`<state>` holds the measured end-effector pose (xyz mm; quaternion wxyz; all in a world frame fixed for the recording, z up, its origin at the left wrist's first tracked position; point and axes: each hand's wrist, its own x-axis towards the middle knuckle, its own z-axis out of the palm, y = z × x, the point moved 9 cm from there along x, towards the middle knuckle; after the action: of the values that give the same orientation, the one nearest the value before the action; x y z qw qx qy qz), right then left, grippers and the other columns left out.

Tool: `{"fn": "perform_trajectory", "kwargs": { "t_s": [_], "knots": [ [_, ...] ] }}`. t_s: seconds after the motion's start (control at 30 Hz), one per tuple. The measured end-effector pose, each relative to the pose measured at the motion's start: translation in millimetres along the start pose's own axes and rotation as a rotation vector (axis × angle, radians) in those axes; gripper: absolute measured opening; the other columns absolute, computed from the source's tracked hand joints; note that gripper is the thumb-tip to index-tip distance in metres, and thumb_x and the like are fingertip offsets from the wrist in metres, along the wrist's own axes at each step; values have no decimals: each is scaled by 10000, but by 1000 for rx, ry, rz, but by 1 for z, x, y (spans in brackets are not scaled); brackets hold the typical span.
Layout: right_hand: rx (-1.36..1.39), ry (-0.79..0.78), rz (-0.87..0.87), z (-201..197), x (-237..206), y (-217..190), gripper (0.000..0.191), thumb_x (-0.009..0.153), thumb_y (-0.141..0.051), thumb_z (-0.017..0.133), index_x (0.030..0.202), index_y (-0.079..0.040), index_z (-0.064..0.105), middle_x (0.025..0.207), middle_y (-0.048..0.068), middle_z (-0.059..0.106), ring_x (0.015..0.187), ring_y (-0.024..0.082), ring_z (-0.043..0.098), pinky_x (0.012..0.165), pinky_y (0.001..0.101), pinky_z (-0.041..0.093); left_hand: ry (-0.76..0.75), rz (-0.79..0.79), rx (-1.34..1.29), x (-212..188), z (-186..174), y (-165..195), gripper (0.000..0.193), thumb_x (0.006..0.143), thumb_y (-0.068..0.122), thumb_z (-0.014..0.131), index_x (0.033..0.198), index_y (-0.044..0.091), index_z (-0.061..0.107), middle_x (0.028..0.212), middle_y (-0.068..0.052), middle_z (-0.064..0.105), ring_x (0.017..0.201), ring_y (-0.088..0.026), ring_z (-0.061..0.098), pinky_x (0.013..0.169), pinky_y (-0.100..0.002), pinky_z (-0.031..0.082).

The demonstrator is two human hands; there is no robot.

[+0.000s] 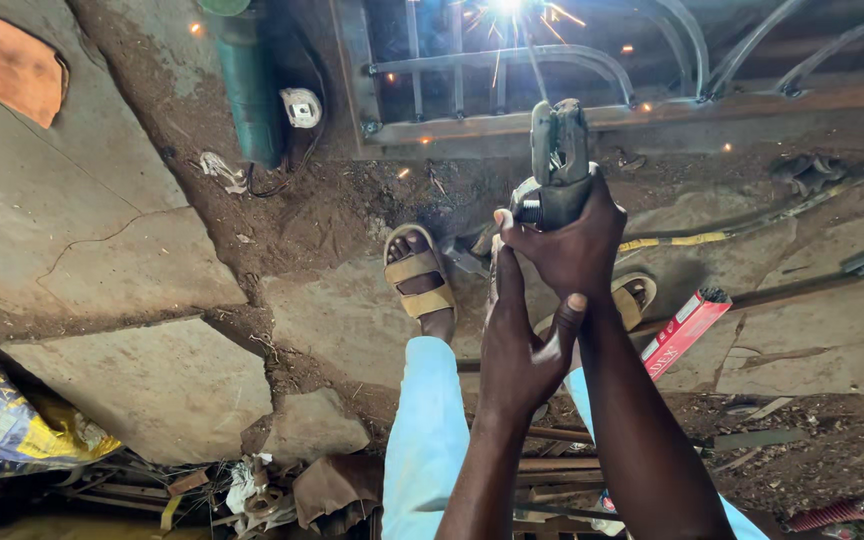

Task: The person welds decorative metal gate panels laid on the ground, holding an electrode holder in one hand and positioning the workpiece with the other. They strike arcs producing sparks and smoke, reposition the electrode, adjust the panels, and continue welding along the frames.

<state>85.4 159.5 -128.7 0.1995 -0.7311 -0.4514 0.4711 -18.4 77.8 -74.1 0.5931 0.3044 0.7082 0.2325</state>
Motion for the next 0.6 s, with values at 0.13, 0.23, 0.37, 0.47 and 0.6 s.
{"fn": "perform_trajectory", "kwargs": {
  "t_s": [0.13, 0.23, 0.37, 0.47, 0.6],
  "knots": [
    [15, 2, 22, 0, 2, 3, 535, 698, -233, 961, 1076, -43, 635, 904, 44, 766, 787, 114, 738, 741, 290, 616, 3, 17, 6, 0, 2, -2, 1002, 968, 447, 675, 1629, -106, 163, 1636, -368, 347, 1556, -466, 344, 1235, -463, 321],
    [-3, -5, 30, 0, 2, 4, 541, 709, -253, 965, 1075, -42, 628, 907, 42, 770, 791, 112, 748, 744, 291, 620, -6, -1, 8, 1, 3, -2, 1018, 964, 458, 681, 1624, -114, 159, 1644, -373, 320, 1563, -470, 323, 1240, -466, 311],
    [-20, -8, 46, -1, 2, 4, 560, 716, -275, 971, 1075, -40, 611, 911, 44, 766, 793, 111, 750, 739, 294, 621, -20, 11, -49, 1, 1, 4, 1032, 974, 477, 672, 1631, -118, 143, 1671, -377, 264, 1587, -477, 276, 1253, -464, 291],
    [-2, -12, 83, -1, 2, 7, 549, 714, -272, 959, 1077, -50, 612, 910, 39, 775, 794, 108, 752, 739, 293, 621, -33, -52, -154, 0, 2, 2, 1057, 928, 504, 661, 1621, -98, 139, 1650, -357, 280, 1558, -456, 303, 1172, -443, 384],
    [-25, -7, 55, -2, 3, 5, 545, 710, -258, 967, 1068, -49, 613, 908, 44, 771, 795, 114, 759, 747, 297, 624, -3, -9, -6, 1, 1, 3, 1006, 973, 492, 662, 1622, -108, 180, 1671, -360, 310, 1587, -458, 307, 1255, -462, 297]
  ]
}}
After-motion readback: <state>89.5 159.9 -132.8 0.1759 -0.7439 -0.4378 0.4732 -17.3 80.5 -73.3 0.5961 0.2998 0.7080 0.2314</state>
